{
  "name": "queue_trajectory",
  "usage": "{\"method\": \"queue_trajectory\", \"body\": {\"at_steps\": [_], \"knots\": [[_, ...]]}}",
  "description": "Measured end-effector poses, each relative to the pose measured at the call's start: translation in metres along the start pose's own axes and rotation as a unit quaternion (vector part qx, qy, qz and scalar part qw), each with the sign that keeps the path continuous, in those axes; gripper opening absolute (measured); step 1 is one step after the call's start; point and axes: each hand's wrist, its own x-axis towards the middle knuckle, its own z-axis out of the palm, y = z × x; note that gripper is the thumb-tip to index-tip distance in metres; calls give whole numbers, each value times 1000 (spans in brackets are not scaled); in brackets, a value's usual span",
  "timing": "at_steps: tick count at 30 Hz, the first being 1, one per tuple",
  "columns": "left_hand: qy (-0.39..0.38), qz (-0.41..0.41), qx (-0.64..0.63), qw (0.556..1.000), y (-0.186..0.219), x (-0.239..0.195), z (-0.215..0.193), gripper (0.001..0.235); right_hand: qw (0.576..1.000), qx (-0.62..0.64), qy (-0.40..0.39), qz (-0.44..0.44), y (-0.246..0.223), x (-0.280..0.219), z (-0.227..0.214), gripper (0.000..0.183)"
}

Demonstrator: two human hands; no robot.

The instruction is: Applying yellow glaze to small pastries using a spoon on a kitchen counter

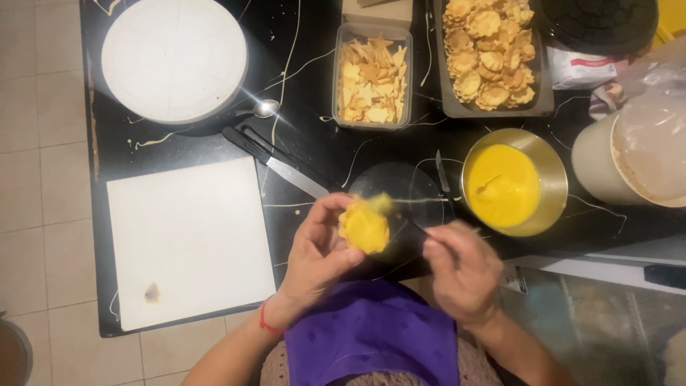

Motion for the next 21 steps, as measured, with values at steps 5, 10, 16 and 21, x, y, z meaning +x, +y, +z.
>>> {"method": "queue_trajectory", "body": {"at_steps": [5,10,16,21], "knots": [[27,-46,-75,996,-16,1,-21,70,988,124,-6,93,3,43,-31,14],[-7,-24,14,1000,1,9,-22,71,975,161,-89,126,-19,69,-50,19],[-42,86,109,989,11,14,-5,62,990,86,-107,24,-11,64,-43,23],[-62,140,211,965,17,16,-2,58,988,112,-100,-23,27,50,-42,23]]}}
